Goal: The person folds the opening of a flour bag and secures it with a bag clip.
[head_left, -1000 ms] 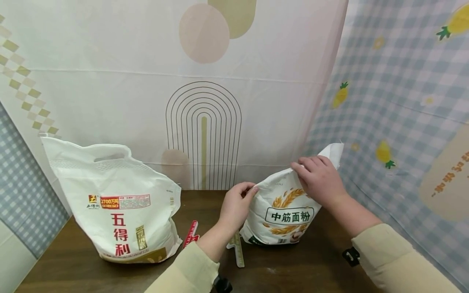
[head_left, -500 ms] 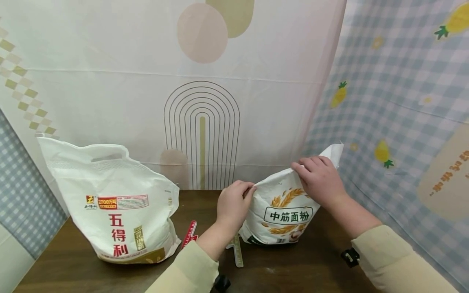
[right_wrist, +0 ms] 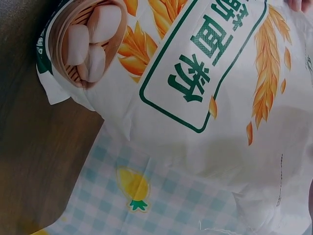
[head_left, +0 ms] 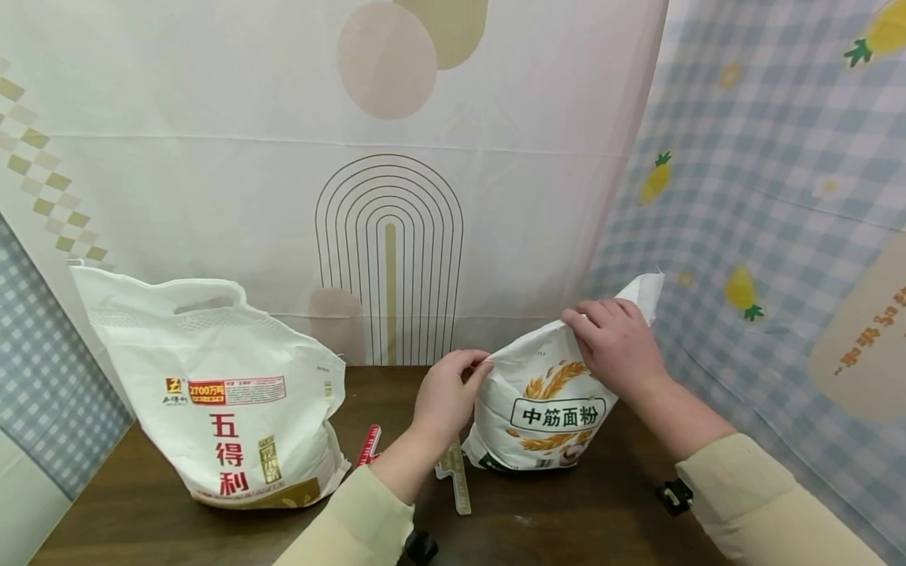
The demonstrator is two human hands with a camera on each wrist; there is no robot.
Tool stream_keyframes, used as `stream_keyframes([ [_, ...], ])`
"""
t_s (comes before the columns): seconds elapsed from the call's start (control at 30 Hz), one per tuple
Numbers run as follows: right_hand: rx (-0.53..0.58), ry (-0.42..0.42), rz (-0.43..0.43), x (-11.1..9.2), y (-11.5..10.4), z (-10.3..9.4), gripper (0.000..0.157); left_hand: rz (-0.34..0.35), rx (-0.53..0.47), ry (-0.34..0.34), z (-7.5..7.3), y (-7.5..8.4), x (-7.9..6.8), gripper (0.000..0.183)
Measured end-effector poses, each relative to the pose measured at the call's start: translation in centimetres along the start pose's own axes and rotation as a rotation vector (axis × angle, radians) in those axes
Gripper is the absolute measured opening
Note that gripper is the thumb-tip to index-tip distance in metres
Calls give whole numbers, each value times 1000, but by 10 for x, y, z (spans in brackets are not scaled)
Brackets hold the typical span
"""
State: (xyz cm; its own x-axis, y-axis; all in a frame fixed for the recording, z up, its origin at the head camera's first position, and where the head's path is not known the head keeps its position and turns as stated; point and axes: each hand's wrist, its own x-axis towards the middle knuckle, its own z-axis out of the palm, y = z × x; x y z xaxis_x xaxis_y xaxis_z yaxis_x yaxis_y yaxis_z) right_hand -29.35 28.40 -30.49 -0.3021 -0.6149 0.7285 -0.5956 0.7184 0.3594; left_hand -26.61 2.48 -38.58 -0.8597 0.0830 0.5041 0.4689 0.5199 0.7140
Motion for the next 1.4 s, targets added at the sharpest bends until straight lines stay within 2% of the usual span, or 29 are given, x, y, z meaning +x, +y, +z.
stream_keyframes([
  [0.23, -3, -10, 4, 0, -2, 1, 21, -4, -32, -58, -5, -3, -2, 24],
  [0.5, -3, -11, 2, -1, -2, 1, 24, -35, -77, -67, -14, -7, -5, 24],
  [0.8, -4, -20, 9, -3, -1, 1, 25, -82, -48, -78, -21, -16, -13, 23],
  [1.03, 2, -8, -3, -2, -2, 1, 24, -113, 106, -174, -23, -29, -25, 23],
  [1.4, 2, -6, -4, -1, -2, 1, 24, -156, 416, -401, -20, -54, -52, 21],
])
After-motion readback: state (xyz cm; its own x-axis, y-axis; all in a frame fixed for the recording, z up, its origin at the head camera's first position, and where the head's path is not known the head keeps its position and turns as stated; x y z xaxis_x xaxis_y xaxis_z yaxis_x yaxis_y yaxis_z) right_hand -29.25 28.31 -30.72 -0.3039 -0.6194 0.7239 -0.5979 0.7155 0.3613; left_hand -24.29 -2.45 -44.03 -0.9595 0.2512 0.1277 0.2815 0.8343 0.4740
